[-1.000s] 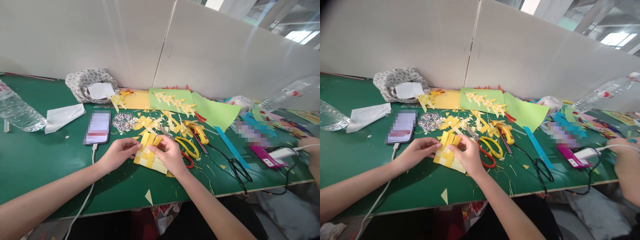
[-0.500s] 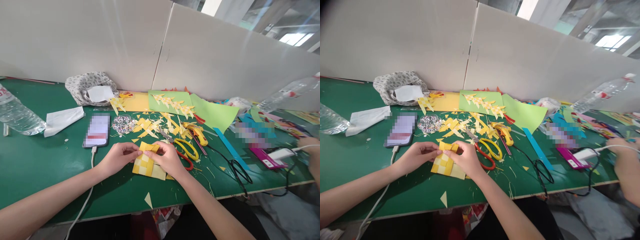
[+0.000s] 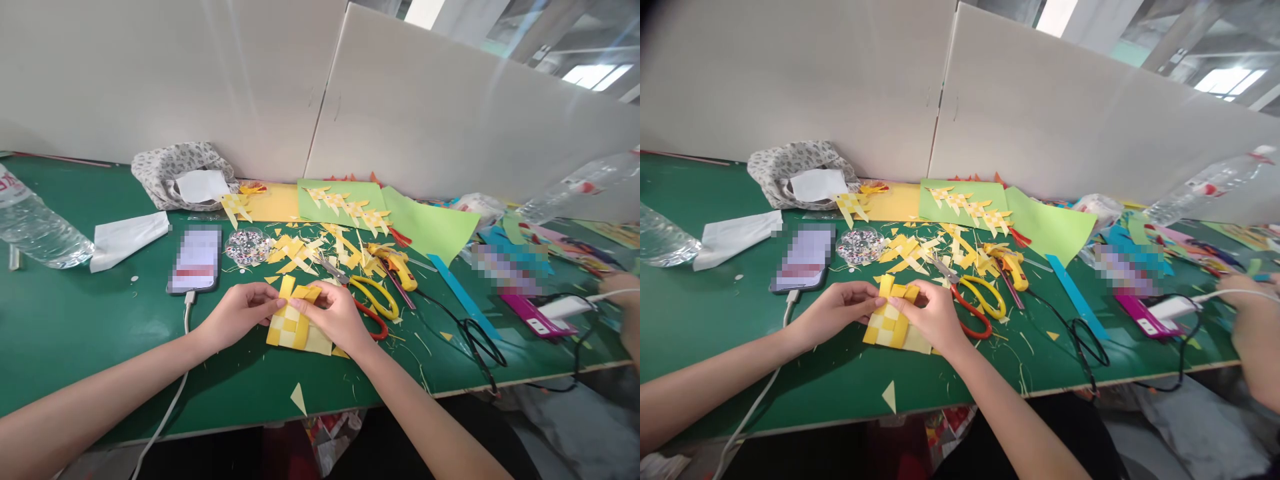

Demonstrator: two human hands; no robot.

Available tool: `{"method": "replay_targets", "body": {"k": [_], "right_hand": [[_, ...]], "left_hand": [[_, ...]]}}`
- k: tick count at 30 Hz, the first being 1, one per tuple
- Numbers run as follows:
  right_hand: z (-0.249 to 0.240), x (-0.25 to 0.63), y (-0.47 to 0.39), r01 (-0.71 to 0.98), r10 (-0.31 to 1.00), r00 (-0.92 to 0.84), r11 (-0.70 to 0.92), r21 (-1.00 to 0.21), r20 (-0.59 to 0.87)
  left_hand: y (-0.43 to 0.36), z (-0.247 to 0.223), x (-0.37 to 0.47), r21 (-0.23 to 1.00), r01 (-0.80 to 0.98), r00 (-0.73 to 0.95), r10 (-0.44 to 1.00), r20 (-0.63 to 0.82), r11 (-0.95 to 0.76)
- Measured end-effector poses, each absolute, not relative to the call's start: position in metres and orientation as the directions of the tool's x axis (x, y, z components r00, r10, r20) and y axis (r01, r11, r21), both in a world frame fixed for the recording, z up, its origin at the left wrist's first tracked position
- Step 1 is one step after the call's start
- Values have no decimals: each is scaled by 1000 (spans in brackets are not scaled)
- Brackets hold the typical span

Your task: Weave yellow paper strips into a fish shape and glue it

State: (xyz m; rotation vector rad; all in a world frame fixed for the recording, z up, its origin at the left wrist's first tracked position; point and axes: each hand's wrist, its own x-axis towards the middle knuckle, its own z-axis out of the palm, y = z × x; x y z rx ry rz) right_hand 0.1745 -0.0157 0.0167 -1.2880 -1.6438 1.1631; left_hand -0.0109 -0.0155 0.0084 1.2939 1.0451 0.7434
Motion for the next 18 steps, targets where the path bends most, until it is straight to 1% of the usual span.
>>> {"method": "replay_targets", "body": {"k": [5,11,13,18], "right_hand": [[16,175,-15,292,975,-221,88,-952,22],[18,175,-16,311,973,-227,107,-944,35],[19,174,-17,332,972,-231,116,-936,39],[19,171,-19,391,965,-255,154,-907,54]], "left_hand": [[-16,10,-10,978,111,377,903,-206,177],[-16,11,-10,976,118,370,904,-217,185],[-16,10,-10,974,131,392,893,-220,182],[-17,8,-11,976,204,452,877,-164,77]]}}
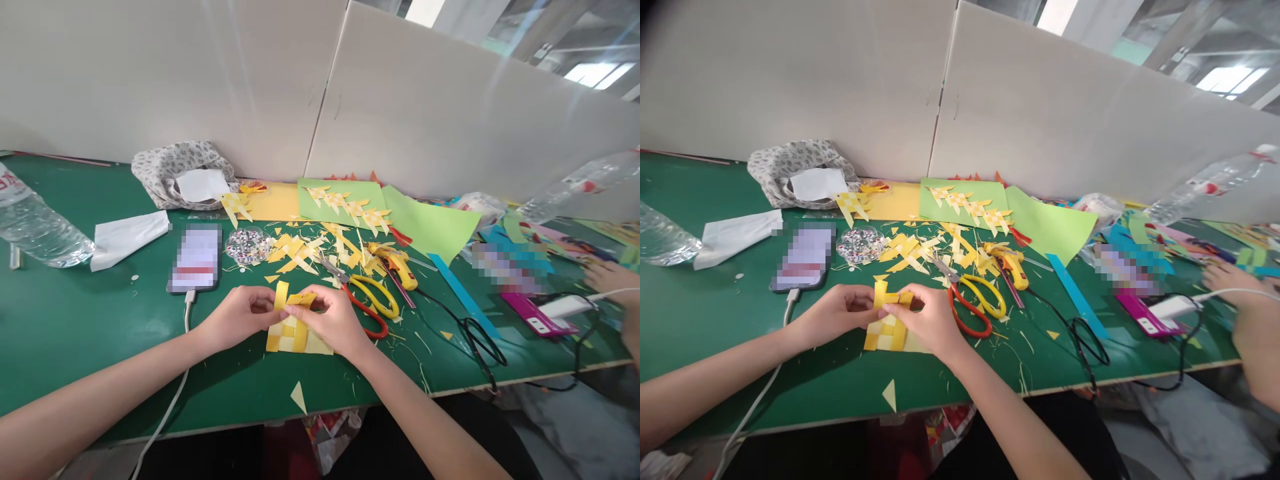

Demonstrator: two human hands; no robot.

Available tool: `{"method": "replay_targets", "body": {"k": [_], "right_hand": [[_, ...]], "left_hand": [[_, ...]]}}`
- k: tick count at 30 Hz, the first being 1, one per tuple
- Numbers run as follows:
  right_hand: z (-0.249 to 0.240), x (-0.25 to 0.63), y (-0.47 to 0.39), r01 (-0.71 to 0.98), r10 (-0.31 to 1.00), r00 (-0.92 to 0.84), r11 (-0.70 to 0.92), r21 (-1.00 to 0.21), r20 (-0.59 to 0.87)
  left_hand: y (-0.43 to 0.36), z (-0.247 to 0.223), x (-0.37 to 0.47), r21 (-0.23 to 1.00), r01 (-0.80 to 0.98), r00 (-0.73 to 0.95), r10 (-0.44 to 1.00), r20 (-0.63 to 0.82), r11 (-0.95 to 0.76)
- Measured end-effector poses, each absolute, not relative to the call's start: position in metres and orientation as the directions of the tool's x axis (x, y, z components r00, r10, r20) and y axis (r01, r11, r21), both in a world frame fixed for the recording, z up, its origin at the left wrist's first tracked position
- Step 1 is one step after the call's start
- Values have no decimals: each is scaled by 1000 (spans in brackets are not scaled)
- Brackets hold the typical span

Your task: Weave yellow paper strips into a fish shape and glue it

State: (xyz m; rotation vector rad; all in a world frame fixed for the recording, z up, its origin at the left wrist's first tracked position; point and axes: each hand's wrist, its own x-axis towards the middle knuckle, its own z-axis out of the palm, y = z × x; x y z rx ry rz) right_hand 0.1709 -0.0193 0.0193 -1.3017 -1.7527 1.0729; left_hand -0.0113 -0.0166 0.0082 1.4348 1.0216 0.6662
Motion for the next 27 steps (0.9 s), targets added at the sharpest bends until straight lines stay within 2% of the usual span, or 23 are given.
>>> {"method": "replay_targets", "body": {"k": [9,15,23,27], "right_hand": [[20,168,-23,468,968,-224,205,-859,109],[22,178,-19,337,960,-266,173,-926,82],[23,187,-13,365,962,-240,212,-906,129],[23,182,-17,372,959,-246,229,-900,143]], "left_hand": [[-15,6,-13,972,224,456,873,-172,74],[-13,6,-14,982,163,416,896,-154,93],[-14,15,-12,967,133,423,871,-252,216],[-15,14,-12,963,167,430,863,-264,212]]}}
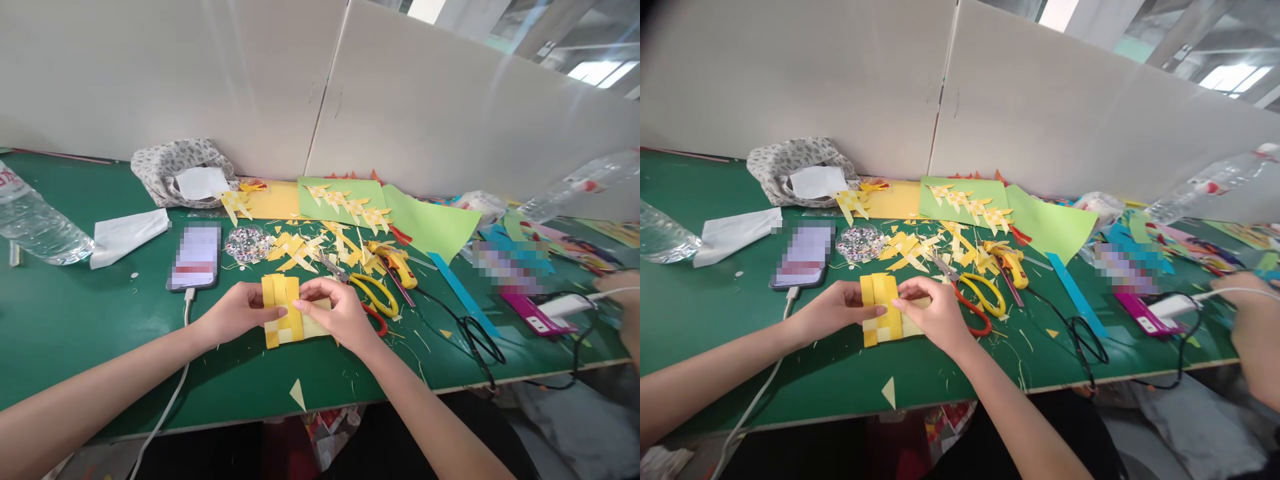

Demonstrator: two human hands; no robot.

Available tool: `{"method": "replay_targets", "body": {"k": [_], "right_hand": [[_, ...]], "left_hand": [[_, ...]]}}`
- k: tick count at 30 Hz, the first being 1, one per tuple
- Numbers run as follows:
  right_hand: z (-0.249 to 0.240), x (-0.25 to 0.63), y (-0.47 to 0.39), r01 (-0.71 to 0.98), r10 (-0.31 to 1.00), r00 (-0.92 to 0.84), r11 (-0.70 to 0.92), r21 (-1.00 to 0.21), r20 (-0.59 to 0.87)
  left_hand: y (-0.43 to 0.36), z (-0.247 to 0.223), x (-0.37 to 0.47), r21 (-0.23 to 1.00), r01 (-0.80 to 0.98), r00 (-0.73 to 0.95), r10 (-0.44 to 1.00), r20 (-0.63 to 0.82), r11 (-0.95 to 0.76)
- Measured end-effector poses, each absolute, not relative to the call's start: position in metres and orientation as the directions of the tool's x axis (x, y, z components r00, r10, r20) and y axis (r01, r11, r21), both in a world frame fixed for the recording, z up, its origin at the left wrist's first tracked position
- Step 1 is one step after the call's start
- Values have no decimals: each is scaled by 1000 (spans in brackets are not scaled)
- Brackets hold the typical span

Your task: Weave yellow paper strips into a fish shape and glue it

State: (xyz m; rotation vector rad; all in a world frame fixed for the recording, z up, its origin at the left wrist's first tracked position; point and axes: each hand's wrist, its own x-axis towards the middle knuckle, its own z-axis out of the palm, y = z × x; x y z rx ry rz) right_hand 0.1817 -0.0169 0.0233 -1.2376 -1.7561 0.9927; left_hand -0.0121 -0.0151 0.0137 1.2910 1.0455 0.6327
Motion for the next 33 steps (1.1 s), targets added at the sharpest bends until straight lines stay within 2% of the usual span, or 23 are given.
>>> {"method": "replay_targets", "body": {"k": [11,16,19,23,27,33], "right_hand": [[23,173,-24,359,961,-222,239,-902,166],[23,171,-24,350,962,-215,236,-907,167],[23,171,-25,354,963,-210,235,-905,168],[25,173,-26,379,969,-230,176,-908,91],[26,176,-23,283,971,-240,60,-957,-10],[20,178,-19,208,967,-248,1,-978,-52]], "left_hand": [[-20,24,-11,955,162,415,861,-295,249],[-20,20,-11,968,160,437,865,-246,195],[-19,14,-11,962,221,398,885,-242,163],[-18,11,-12,958,263,339,918,-206,117],[-17,13,-13,971,162,301,928,-217,174],[-18,15,-12,974,73,291,930,-225,213]]}}
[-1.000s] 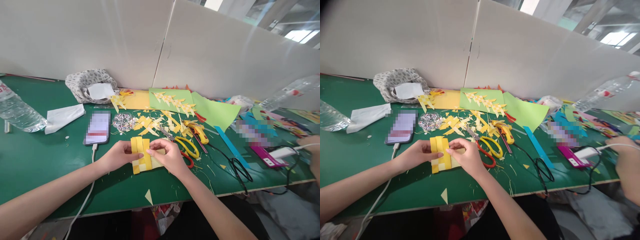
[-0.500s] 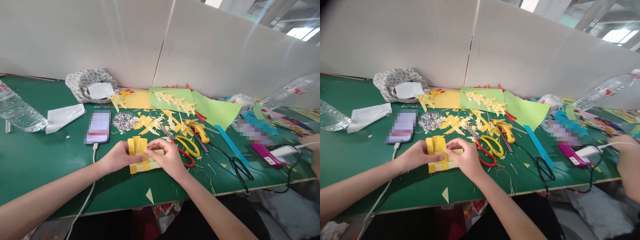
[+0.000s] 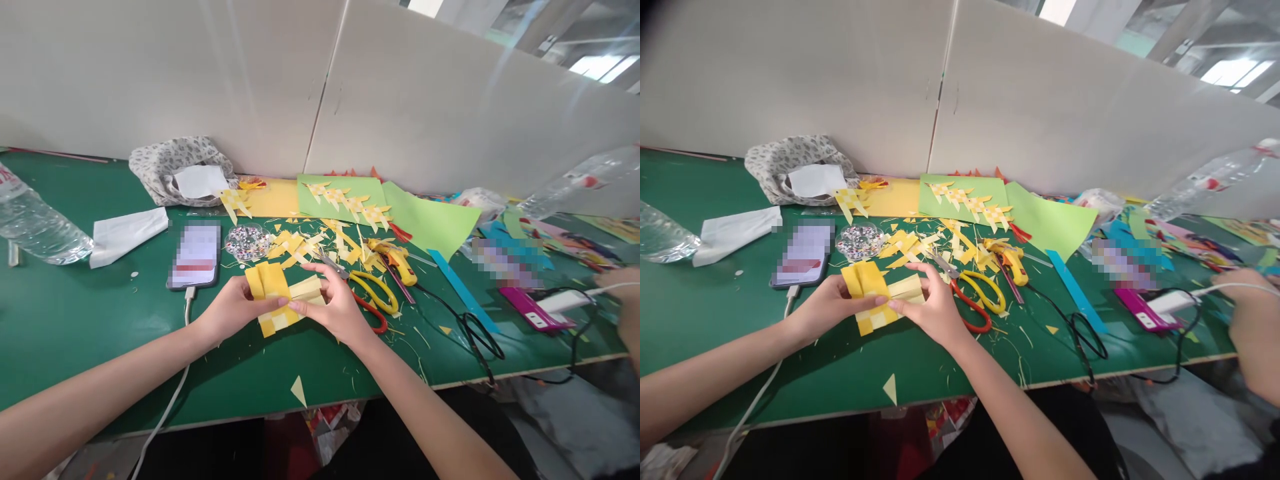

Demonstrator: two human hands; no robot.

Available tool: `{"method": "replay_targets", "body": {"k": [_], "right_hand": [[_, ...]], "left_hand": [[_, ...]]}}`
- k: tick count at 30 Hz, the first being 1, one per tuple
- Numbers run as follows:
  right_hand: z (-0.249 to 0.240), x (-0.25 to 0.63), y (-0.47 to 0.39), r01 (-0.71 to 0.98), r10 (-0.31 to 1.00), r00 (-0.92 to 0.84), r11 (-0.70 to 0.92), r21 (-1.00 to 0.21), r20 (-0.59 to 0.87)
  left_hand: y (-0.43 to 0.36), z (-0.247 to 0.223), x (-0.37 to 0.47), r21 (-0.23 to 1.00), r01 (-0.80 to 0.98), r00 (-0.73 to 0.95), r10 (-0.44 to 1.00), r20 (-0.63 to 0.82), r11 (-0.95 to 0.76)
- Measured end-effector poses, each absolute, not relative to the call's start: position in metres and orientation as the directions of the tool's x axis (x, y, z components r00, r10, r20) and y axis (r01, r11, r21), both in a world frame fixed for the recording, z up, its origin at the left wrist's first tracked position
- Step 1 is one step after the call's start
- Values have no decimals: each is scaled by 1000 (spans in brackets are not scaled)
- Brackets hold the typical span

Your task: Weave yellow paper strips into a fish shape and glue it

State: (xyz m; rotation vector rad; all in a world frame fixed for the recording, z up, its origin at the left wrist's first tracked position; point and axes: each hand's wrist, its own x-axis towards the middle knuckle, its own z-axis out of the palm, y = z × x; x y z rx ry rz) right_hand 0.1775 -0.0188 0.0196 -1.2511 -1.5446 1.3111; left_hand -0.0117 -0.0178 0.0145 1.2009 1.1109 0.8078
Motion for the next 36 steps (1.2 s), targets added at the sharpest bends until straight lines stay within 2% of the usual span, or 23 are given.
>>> {"method": "replay_targets", "body": {"k": [3,5,7,9,11,13,15,21,24,27,32,36], "right_hand": [[20,178,-17,226,981,-192,69,-972,25],[22,179,-16,219,985,-51,171,-961,164],[24,178,-16,185,969,90,211,-960,231],[25,176,-18,131,982,105,140,-981,155],[23,171,-20,95,1000,2,30,-995,31],[21,167,-23,82,996,-87,-23,-996,-30],[20,166,-23,77,996,-89,-6,-997,-12],[25,180,-17,1,989,133,71,-997,71],[27,177,-18,-52,999,39,11,-999,9],[26,166,-20,-22,996,-79,-51,-998,-49],[22,160,-18,8,999,-21,28,-1000,28],[21,165,-18,-21,999,-42,6,-1000,7]], "left_hand": [[-18,16,-11,973,70,291,928,-233,222],[-18,16,-11,971,9,245,941,-233,239],[-16,16,-10,967,-78,162,960,-229,244],[-14,15,-10,964,-140,86,972,-217,227],[-13,13,-9,962,-173,60,977,-204,211],[-13,11,-9,959,-195,75,978,-192,203],[-13,11,-9,962,-201,74,982,-173,185],[-13,16,-10,951,-263,-56,982,-181,160],[-14,18,-9,945,-296,-55,985,-163,140],[-17,16,-7,949,-286,-10,990,-144,135],[-17,12,-5,962,-202,45,983,-180,185],[-16,11,-6,966,-160,68,978,-195,204]]}}
